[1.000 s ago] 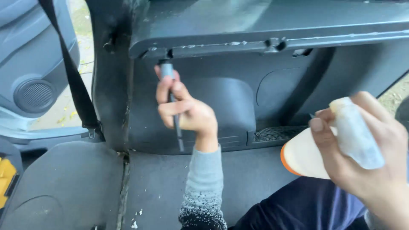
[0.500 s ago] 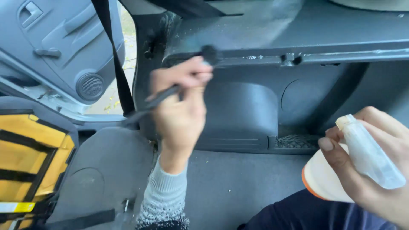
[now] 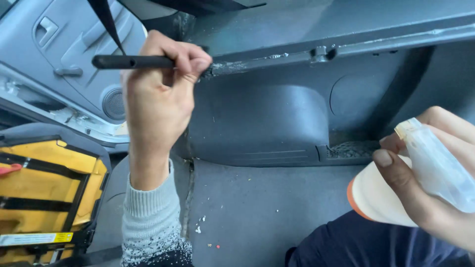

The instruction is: Cleaning the interior side panels and window area of a car using a spray bottle and a brush.

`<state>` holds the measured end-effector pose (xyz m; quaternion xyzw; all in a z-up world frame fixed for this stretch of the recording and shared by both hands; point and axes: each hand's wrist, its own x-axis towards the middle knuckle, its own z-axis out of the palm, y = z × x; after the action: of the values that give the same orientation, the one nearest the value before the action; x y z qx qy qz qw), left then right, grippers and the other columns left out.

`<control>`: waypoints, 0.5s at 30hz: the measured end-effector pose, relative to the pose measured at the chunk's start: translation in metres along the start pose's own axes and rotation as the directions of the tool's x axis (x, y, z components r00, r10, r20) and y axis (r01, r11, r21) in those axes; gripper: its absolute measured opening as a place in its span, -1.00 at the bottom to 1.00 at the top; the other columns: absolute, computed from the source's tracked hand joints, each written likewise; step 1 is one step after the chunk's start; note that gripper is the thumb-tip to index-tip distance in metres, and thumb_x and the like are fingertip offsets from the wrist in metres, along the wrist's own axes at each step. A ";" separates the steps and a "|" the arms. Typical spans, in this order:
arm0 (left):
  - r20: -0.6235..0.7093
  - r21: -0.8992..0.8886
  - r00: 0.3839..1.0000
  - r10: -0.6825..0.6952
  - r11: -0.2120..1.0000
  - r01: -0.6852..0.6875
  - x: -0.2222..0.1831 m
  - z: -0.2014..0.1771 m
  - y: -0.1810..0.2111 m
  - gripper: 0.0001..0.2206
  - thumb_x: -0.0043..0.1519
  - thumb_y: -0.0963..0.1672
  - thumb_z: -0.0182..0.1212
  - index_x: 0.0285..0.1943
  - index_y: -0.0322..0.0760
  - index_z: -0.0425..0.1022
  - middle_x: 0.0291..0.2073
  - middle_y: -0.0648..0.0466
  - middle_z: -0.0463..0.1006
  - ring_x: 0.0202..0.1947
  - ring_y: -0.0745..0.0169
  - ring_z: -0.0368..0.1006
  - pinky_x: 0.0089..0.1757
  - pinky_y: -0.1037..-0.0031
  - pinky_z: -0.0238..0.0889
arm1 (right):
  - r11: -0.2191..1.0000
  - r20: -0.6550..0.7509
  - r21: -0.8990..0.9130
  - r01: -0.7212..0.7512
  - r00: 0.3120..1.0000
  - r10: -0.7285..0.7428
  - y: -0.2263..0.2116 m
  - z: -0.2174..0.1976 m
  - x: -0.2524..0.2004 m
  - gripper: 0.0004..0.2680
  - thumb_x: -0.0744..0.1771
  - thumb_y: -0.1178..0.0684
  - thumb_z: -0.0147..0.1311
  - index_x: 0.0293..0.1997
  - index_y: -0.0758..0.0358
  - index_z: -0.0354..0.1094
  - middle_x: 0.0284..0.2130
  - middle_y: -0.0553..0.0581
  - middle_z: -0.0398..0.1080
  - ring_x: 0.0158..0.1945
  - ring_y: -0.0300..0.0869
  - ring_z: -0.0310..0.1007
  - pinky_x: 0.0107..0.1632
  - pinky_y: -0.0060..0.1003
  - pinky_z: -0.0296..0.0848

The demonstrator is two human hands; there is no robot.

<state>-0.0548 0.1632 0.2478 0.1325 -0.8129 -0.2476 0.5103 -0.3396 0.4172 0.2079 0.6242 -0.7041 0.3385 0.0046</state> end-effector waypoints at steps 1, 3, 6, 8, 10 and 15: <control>0.015 -0.009 1.000 -0.016 1.000 0.016 0.000 0.006 0.006 -0.73 0.53 -0.33 0.29 -0.17 -0.41 0.27 -0.22 -0.05 0.60 -0.13 0.31 0.62 0.00 0.56 0.58 | 1.000 0.011 0.003 -0.021 1.000 0.021 -0.007 -0.003 0.002 -0.93 0.29 0.15 0.21 -0.31 0.31 0.44 -0.42 0.11 0.36 -0.46 -0.22 0.50 -0.32 -0.31 0.40; 0.136 -0.038 0.990 0.041 0.999 -0.036 0.003 0.016 0.018 -0.74 0.50 -0.34 0.28 -0.19 -0.43 0.27 -0.21 -0.05 0.63 -0.15 0.32 0.63 -0.09 0.59 0.55 | 0.999 0.064 -0.052 -0.014 0.998 0.018 -0.018 -0.009 0.012 -0.92 0.21 0.19 0.27 -0.36 0.36 0.47 -0.42 0.17 0.37 -0.43 -0.14 0.41 -0.35 -0.24 0.34; -0.033 0.119 0.999 -0.009 0.993 0.013 0.006 0.005 0.021 -0.77 0.40 -0.34 0.26 -0.22 -0.41 0.27 -0.24 -0.03 0.60 -0.14 0.32 0.60 -0.02 0.51 0.58 | 0.997 0.068 -0.070 -0.045 0.996 0.050 -0.016 -0.008 0.011 -0.89 0.18 0.14 0.32 -0.42 0.31 0.47 -0.49 0.13 0.37 -0.41 -0.14 0.42 -0.33 -0.23 0.35; 0.005 0.098 1.000 0.008 0.995 -0.008 -0.003 0.005 0.015 -0.76 0.44 -0.34 0.28 -0.21 -0.43 0.28 -0.22 -0.05 0.60 -0.13 0.31 0.60 -0.01 0.52 0.57 | 0.997 0.070 -0.057 -0.048 0.996 0.052 -0.009 -0.004 0.007 -0.91 0.22 0.14 0.31 -0.38 0.30 0.47 -0.46 0.12 0.38 -0.41 -0.16 0.42 -0.31 -0.25 0.36; 0.014 0.073 0.999 0.032 0.997 -0.033 -0.012 0.006 0.012 -0.74 0.49 -0.35 0.31 -0.20 -0.45 0.28 -0.20 -0.07 0.61 -0.12 0.30 0.61 0.00 0.53 0.57 | 0.998 0.073 -0.059 -0.027 0.997 0.031 -0.011 -0.005 0.006 -0.92 0.25 0.14 0.29 -0.34 0.29 0.47 -0.43 0.11 0.38 -0.40 -0.18 0.42 -0.29 -0.27 0.36; 0.099 -0.038 0.980 0.174 0.985 -0.171 0.009 0.048 -0.001 -0.80 0.45 -0.35 0.23 -0.13 -0.35 0.31 -0.20 -0.02 0.62 -0.16 0.29 0.64 -0.09 0.53 0.58 | 0.994 0.055 -0.106 0.007 0.999 -0.001 -0.034 -0.011 0.022 -0.86 0.16 0.07 0.27 -0.36 0.26 0.47 -0.48 0.09 0.35 -0.45 -0.16 0.46 -0.38 -0.24 0.41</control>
<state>-0.1019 0.1705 0.2369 0.0415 -0.8426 -0.2207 0.4895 -0.3194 0.4031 0.2416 0.6333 -0.7199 0.2833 0.0193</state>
